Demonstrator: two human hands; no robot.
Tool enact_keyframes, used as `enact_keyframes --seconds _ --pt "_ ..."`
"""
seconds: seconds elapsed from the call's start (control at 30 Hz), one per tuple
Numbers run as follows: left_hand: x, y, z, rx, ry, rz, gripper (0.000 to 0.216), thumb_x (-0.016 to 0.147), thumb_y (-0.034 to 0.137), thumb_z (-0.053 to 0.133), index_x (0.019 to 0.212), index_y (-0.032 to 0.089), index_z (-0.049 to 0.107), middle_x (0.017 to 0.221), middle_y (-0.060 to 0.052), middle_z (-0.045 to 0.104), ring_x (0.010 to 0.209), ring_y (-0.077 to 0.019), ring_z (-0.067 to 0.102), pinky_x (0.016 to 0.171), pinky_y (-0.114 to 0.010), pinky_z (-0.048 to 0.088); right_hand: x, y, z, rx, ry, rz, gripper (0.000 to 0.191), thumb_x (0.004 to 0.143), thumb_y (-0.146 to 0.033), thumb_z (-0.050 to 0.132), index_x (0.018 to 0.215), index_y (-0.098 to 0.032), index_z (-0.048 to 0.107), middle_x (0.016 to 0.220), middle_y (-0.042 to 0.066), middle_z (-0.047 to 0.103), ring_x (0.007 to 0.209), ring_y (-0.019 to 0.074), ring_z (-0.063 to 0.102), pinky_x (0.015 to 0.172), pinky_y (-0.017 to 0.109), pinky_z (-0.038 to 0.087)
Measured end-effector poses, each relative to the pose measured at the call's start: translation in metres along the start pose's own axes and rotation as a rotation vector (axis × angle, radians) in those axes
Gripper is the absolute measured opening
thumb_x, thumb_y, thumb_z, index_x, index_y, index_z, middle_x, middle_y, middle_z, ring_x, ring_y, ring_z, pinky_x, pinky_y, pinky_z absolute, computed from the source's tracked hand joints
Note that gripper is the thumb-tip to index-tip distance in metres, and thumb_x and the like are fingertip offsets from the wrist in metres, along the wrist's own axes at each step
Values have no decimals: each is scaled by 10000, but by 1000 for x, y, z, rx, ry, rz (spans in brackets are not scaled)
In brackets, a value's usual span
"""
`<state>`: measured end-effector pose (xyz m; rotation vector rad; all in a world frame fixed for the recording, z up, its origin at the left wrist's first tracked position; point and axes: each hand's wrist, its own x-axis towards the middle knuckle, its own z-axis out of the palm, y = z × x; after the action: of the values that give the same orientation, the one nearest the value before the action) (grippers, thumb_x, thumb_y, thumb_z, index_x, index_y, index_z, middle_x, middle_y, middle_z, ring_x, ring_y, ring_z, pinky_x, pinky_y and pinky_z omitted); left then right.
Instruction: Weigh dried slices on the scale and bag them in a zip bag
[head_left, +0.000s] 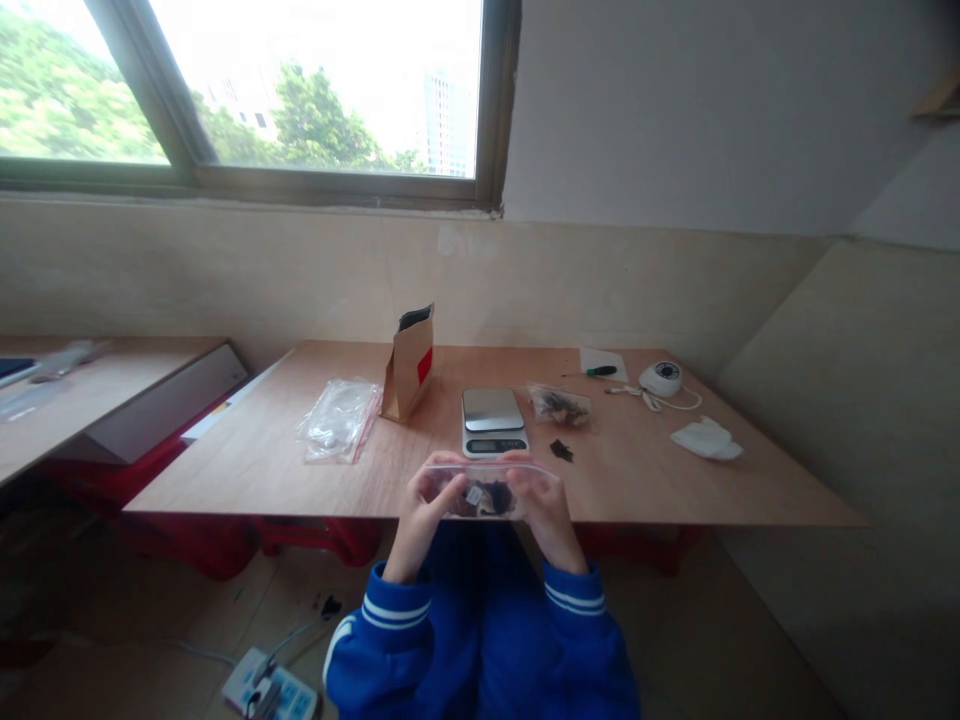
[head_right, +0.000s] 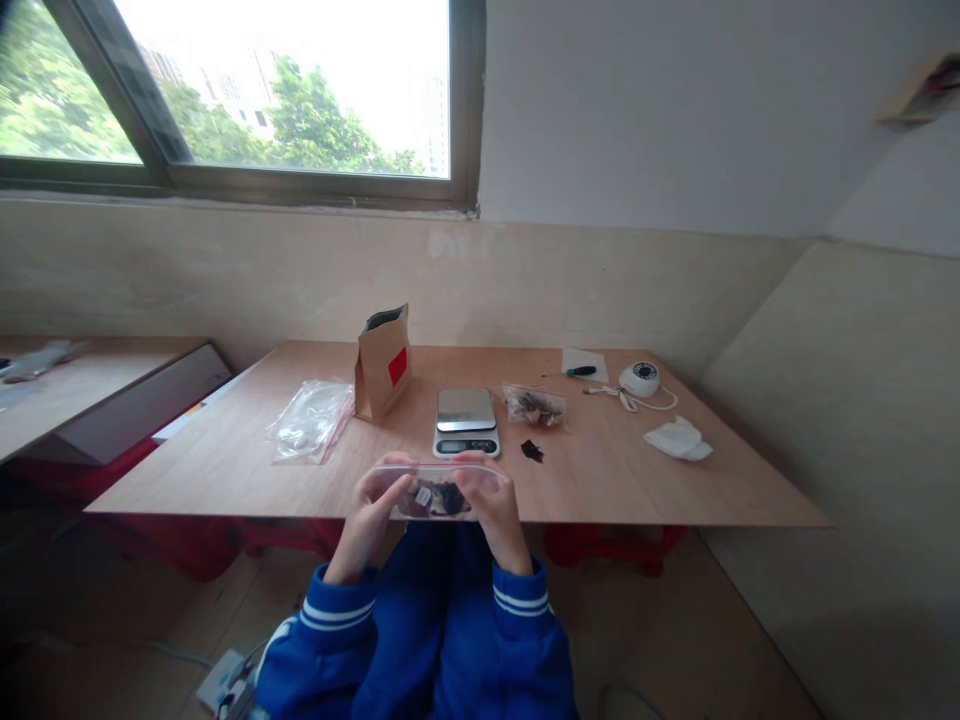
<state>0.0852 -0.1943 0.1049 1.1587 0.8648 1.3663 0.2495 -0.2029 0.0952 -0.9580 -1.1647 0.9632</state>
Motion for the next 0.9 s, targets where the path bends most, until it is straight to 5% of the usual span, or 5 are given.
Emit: enact_keyframes --seconds 0.17,0.63,0.9 --pt "-1 3 2 20 -20 -89 287 713 391 732 847 152 646 816 -13 616 653 -139 619 533 -243 540 0 6 4 -7 -1 57 218 777 -396 697 840 -188 700 836 44 717 825 209 665 781 332 535" --pt "-2 1 3 -7 62 -70 285 696 393 748 818 154 651 752 -1 632 660 -145 628 550 -244 545 -2 -1 17 -56 113 -84 160 801 -349 677 753 -197 670 723 1 669 716 157 626 681 253 500" --pt "1 4 2 69 -27 -52 272 728 401 722 786 137 692 766 -25 633 662 -145 629 545 -223 527 -2 -5 19 -1 -25 -5 231 788 -394 676 891 -189 691 861 48 708 842 198 658 796 323 530"
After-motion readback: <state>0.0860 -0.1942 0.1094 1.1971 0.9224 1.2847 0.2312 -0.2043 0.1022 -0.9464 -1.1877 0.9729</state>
